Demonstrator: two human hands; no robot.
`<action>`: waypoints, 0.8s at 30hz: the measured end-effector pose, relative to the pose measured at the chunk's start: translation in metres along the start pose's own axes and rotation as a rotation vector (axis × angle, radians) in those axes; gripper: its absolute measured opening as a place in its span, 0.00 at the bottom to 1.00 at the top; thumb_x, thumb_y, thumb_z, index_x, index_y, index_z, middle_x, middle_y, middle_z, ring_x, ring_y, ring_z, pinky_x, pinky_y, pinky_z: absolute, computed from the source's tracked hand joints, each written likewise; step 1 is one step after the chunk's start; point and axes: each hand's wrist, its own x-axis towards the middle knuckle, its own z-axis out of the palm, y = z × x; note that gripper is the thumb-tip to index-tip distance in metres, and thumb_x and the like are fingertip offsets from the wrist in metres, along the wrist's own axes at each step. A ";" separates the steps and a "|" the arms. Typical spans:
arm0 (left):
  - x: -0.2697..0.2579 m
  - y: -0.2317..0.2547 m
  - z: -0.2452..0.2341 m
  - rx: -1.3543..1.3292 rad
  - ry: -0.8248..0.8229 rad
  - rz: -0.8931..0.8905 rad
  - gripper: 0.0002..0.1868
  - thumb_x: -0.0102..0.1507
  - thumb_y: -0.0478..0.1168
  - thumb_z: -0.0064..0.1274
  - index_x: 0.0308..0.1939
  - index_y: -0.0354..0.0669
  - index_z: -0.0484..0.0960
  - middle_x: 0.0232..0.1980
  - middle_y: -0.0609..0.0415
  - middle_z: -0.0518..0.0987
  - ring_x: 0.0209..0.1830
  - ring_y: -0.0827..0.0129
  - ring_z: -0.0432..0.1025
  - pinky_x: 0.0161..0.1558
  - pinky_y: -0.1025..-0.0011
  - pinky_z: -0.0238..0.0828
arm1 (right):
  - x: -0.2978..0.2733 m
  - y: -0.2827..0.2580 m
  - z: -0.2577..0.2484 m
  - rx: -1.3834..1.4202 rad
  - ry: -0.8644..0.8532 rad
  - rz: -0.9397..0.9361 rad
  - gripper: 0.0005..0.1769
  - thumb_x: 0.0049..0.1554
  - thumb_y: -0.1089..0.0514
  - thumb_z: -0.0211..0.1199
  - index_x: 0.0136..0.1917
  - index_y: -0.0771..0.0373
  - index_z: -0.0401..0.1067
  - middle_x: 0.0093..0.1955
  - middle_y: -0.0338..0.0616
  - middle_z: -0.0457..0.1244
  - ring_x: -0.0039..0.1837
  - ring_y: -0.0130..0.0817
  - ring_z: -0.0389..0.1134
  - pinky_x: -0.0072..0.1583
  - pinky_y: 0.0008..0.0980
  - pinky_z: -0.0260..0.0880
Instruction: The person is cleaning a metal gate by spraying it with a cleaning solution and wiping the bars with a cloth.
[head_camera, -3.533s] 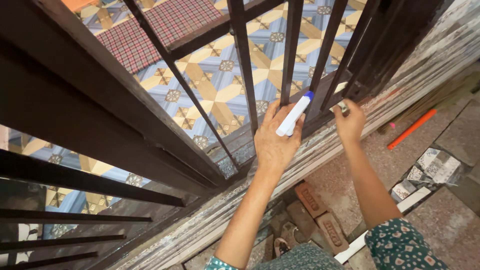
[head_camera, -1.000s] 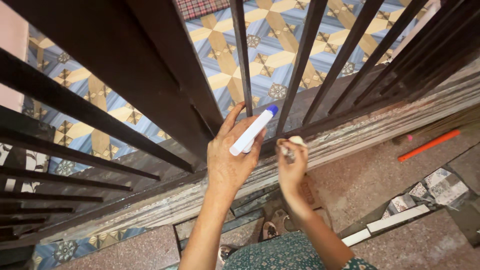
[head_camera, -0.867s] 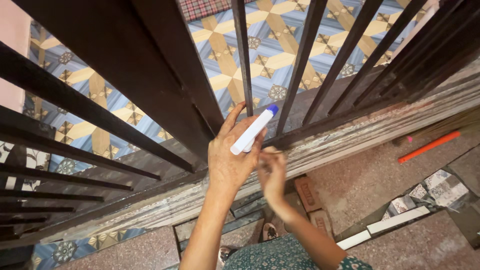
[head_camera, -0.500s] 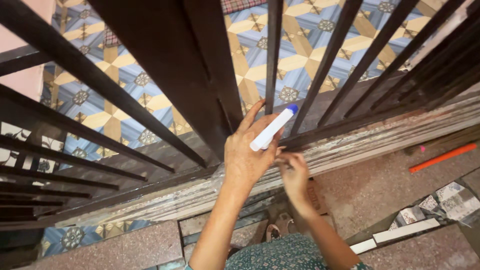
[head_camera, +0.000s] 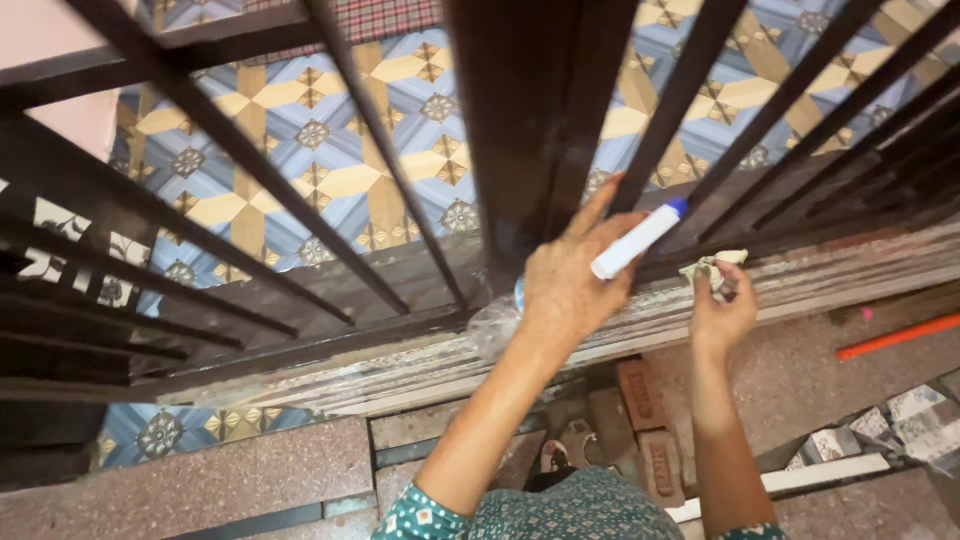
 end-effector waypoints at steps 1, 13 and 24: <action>-0.004 -0.001 -0.001 -0.021 0.012 0.002 0.20 0.58 0.41 0.61 0.54 0.59 0.84 0.72 0.56 0.75 0.45 0.56 0.81 0.42 0.60 0.79 | -0.006 -0.003 0.005 0.076 -0.018 0.018 0.16 0.57 0.69 0.74 0.58 0.65 0.76 0.55 0.45 0.70 0.55 0.30 0.68 0.59 0.33 0.69; -0.101 -0.042 -0.108 -0.204 0.241 -0.184 0.12 0.63 0.40 0.62 0.50 0.41 0.85 0.51 0.50 0.86 0.48 0.59 0.83 0.49 0.68 0.80 | -0.118 -0.102 0.066 0.265 -0.122 0.140 0.16 0.56 0.68 0.72 0.58 0.67 0.75 0.58 0.44 0.68 0.58 0.28 0.69 0.60 0.28 0.70; -0.170 -0.098 -0.159 -0.375 0.244 -0.557 0.17 0.62 0.41 0.60 0.53 0.40 0.83 0.34 0.54 0.86 0.30 0.73 0.81 0.34 0.74 0.77 | -0.159 -0.133 0.081 0.415 -0.335 0.283 0.17 0.55 0.68 0.71 0.58 0.67 0.74 0.57 0.43 0.68 0.58 0.28 0.69 0.58 0.26 0.71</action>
